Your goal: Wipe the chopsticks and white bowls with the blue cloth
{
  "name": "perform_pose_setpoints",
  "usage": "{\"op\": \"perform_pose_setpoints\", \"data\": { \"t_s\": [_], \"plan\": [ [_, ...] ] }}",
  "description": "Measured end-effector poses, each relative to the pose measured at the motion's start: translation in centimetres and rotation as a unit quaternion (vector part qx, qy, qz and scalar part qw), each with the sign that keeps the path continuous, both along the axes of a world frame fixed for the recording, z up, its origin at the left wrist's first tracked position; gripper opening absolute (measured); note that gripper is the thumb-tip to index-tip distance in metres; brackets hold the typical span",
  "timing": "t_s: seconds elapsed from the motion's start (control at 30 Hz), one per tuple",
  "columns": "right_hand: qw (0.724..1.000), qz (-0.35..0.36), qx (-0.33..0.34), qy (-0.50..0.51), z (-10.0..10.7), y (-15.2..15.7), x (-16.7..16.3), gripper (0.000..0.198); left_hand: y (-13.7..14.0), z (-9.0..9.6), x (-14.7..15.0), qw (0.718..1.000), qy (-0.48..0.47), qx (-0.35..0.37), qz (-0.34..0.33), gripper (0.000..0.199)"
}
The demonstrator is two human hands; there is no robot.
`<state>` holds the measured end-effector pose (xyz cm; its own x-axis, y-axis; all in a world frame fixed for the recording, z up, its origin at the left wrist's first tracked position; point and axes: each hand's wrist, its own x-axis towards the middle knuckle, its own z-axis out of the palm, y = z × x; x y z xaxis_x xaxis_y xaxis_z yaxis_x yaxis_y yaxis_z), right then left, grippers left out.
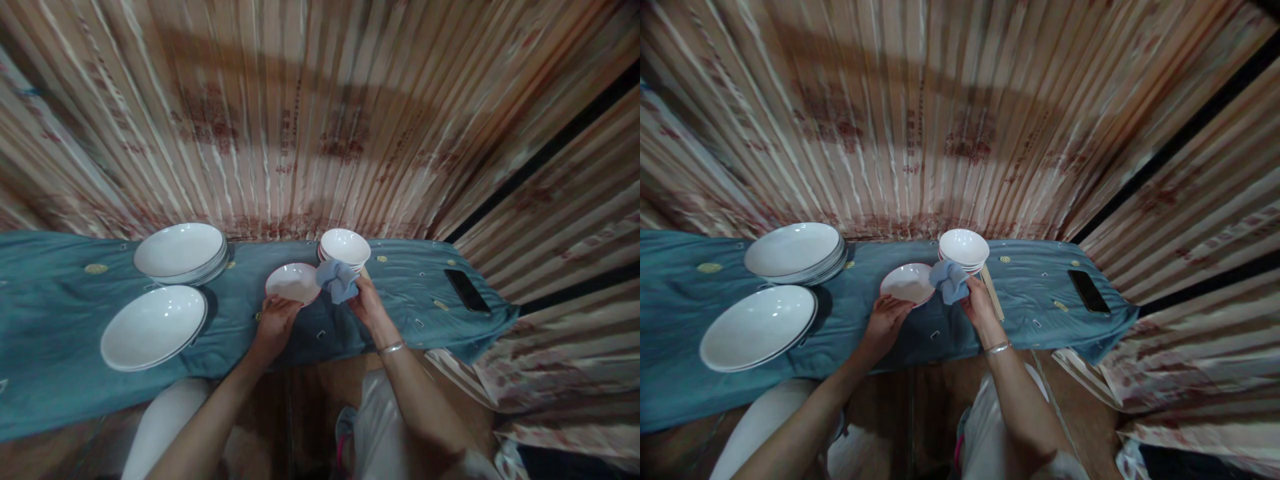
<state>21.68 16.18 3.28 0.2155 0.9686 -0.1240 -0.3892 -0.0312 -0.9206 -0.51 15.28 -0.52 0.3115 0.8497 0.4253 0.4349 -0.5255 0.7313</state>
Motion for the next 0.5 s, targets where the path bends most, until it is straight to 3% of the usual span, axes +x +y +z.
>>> {"op": "perform_pose_setpoints", "data": {
  "t_s": [0.1, 0.2, 0.27, 0.33, 0.4, 0.5],
  "plan": [
    [0.999, -0.027, 0.037, -0.01, 0.7, -0.2, -1.7, 0.02, 0.5, 0.8, -1.1, 0.983, -0.142, -0.096, 0.069, 0.018],
    [0.989, -0.028, 0.098, -0.102, 1.5, -0.7, -4.0, 0.022, 0.5, 1.9, -1.9, 0.931, -0.281, -0.208, 0.107, 0.023],
    [0.966, -0.016, 0.149, -0.21, 2.0, -1.3, -5.8, 0.022, 0.2, 2.3, -2.1, 0.891, -0.36, -0.256, 0.108, 0.028],
    [0.92, -0.002, 0.215, -0.328, 2.4, -2.1, -7.7, 0.033, -0.2, 2.5, -2.1, 0.86, -0.416, -0.286, 0.076, 0.029],
    [0.837, 0.023, 0.279, -0.47, 2.5, -2.9, -9.4, 0.037, -0.5, 2.4, -2.1, 0.846, -0.44, -0.298, 0.039, 0.029],
    [0.713, 0.044, 0.34, -0.612, 2.3, -3.6, -11.3, 0.032, -0.7, 1.9, -2.6, 0.872, -0.402, -0.278, 0.027, 0.026]
  ]
}}
